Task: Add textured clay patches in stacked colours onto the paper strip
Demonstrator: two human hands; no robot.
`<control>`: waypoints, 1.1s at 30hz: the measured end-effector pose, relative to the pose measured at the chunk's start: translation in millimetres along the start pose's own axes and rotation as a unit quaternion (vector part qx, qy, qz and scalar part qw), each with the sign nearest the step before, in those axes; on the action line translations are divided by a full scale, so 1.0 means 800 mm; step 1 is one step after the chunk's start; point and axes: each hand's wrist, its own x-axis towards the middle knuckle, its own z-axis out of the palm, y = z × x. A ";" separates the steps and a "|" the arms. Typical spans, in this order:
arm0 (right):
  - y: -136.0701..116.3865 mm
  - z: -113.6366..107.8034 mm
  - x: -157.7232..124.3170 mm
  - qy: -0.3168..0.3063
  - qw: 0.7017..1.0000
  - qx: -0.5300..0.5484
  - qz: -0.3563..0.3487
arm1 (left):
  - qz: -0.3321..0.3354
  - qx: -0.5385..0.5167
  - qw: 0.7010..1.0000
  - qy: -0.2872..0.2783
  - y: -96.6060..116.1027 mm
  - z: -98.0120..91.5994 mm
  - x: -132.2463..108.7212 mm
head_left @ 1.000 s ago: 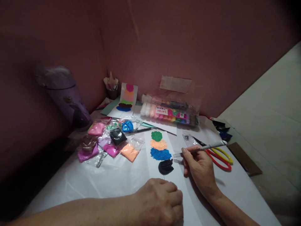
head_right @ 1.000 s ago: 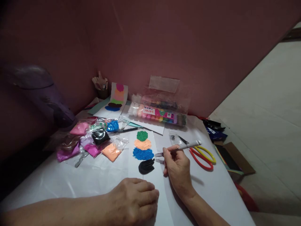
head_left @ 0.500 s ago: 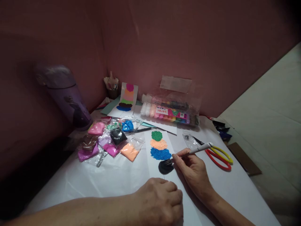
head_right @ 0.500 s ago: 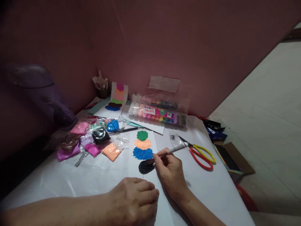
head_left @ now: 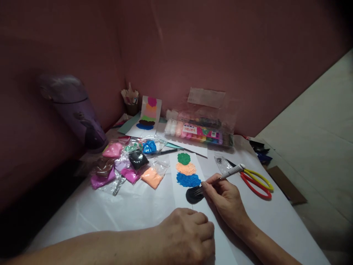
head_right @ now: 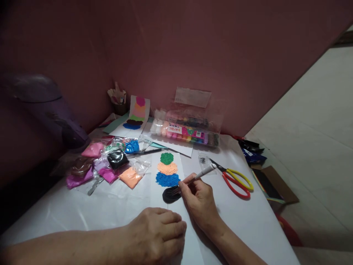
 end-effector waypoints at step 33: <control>0.008 -0.005 0.012 0.059 0.998 -0.022 0.030 | -0.004 -0.003 1.000 -0.007 0.002 -0.004 0.003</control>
